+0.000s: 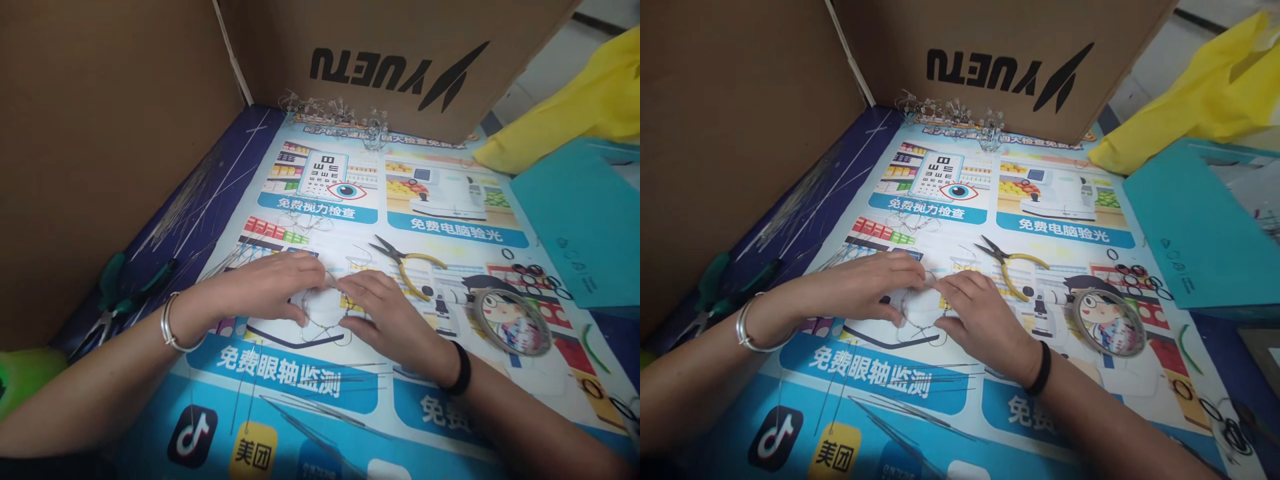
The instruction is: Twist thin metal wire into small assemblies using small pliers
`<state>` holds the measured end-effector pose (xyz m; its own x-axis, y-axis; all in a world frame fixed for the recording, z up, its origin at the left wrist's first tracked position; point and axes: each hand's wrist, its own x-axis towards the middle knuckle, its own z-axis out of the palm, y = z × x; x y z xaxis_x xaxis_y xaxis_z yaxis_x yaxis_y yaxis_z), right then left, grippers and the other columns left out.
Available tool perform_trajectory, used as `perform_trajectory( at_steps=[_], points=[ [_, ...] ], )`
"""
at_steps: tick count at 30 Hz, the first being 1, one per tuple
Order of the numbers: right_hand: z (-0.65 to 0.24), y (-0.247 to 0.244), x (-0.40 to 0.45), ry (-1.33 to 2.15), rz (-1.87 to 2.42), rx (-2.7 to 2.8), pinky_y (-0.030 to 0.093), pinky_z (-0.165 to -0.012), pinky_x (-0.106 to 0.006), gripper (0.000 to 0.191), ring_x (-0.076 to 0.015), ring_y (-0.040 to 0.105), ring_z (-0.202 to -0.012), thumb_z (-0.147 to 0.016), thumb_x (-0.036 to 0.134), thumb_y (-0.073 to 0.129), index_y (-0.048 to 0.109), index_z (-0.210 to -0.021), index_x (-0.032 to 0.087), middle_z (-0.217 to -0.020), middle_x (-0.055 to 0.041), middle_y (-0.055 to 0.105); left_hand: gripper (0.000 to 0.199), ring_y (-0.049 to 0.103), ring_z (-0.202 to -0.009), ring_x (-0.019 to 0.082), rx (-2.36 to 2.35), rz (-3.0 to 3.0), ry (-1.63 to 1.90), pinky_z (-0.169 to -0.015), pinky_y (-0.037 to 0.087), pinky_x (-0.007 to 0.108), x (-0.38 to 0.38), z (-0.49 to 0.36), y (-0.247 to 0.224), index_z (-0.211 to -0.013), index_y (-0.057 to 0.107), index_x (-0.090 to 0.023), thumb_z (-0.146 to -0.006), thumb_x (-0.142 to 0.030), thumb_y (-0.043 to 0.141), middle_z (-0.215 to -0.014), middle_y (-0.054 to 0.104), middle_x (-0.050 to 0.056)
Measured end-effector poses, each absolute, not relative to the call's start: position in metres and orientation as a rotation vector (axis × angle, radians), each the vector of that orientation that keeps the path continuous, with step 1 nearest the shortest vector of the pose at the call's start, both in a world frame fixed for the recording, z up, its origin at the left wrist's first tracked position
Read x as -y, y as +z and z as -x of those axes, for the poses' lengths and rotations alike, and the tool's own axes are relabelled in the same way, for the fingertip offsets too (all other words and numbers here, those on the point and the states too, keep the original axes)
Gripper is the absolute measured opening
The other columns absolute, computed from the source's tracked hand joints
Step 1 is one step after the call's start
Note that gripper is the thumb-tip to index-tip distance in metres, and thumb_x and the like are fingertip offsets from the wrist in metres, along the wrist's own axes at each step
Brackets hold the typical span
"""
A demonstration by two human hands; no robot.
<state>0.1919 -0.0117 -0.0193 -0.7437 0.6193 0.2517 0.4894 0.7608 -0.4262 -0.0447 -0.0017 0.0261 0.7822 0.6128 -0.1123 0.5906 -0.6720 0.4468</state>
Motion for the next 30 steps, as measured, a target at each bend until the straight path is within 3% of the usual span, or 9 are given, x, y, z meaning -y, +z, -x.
perform_trajectory(
  at_steps=[16, 21, 24, 30],
  points=[
    [-0.195, -0.021, 0.010, 0.441, 0.933, 2.525, 0.040, -0.088, -0.045, 0.047, -0.0254, 0.048, -0.105, -0.078, 0.033, 0.063, 0.051, -0.121, 0.016, -0.113, -0.0092, 0.060, 0.042, 0.049, -0.118, 0.021, -0.823, -2.506, 0.035, -0.098, 0.037, 0.033, -0.005, 0.058, 0.034, -0.122, 0.054, -0.025, -0.081, -0.035, 0.060, -0.125, 0.058, 0.003],
    [-0.198, -0.020, 0.007, 0.469, 0.853, 2.362, 0.044, -0.085, -0.040, 0.033, -0.0210, 0.053, -0.099, -0.081, 0.022, 0.058, 0.054, -0.114, 0.018, -0.106, -0.0082, 0.062, 0.025, 0.059, -0.093, 0.018, -1.131, -2.457, 0.094, -0.077, 0.042, 0.027, -0.002, 0.051, 0.035, -0.106, 0.060, -0.023, -0.088, -0.036, 0.049, -0.103, 0.065, 0.002],
    [-0.199, -0.019, 0.006, 0.438, 0.892, 2.272, 0.045, -0.082, -0.038, 0.024, -0.0192, 0.055, -0.093, -0.083, 0.016, 0.053, 0.057, -0.107, 0.018, -0.097, -0.0074, 0.064, 0.021, 0.058, -0.077, 0.017, -1.308, -2.476, 0.045, -0.065, 0.038, 0.026, 0.000, 0.047, 0.033, -0.088, 0.060, -0.020, -0.088, -0.036, 0.047, -0.085, 0.065, 0.002],
    [-0.201, -0.022, 0.002, 0.484, 0.908, 2.266, 0.046, -0.076, -0.035, 0.017, -0.0174, 0.058, -0.084, -0.083, 0.018, 0.054, 0.062, -0.097, 0.019, -0.086, -0.0050, 0.067, 0.022, 0.053, -0.065, 0.015, -1.387, -2.454, -0.077, -0.053, 0.029, 0.025, 0.003, 0.043, 0.033, -0.079, 0.057, -0.021, -0.082, -0.042, 0.054, -0.076, 0.061, -0.001]
  ],
)
